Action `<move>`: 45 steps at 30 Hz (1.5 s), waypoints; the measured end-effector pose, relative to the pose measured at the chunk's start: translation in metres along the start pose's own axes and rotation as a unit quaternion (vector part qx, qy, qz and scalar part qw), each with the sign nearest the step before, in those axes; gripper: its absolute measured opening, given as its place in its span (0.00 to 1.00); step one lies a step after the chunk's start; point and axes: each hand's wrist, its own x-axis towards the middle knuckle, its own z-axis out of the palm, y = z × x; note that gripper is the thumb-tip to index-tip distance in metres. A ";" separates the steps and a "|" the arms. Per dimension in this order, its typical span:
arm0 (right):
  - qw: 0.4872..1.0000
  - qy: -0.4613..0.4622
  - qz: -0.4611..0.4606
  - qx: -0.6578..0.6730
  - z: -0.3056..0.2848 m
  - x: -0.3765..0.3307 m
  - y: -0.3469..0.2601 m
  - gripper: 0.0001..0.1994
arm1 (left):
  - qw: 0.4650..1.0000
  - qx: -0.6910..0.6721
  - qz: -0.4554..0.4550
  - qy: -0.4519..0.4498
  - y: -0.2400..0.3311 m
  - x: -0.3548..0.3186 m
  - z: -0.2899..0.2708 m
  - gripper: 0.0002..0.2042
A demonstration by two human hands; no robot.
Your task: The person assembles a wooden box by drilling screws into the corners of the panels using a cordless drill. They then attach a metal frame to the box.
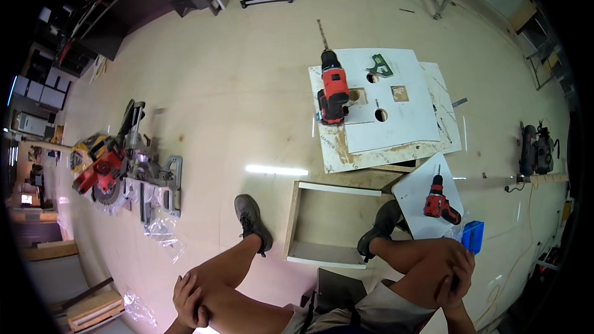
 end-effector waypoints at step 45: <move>0.875 0.002 0.285 0.391 -0.029 -0.154 0.085 0.26 | 0.691 -0.572 -0.398 0.190 -0.034 -0.246 0.088 0.21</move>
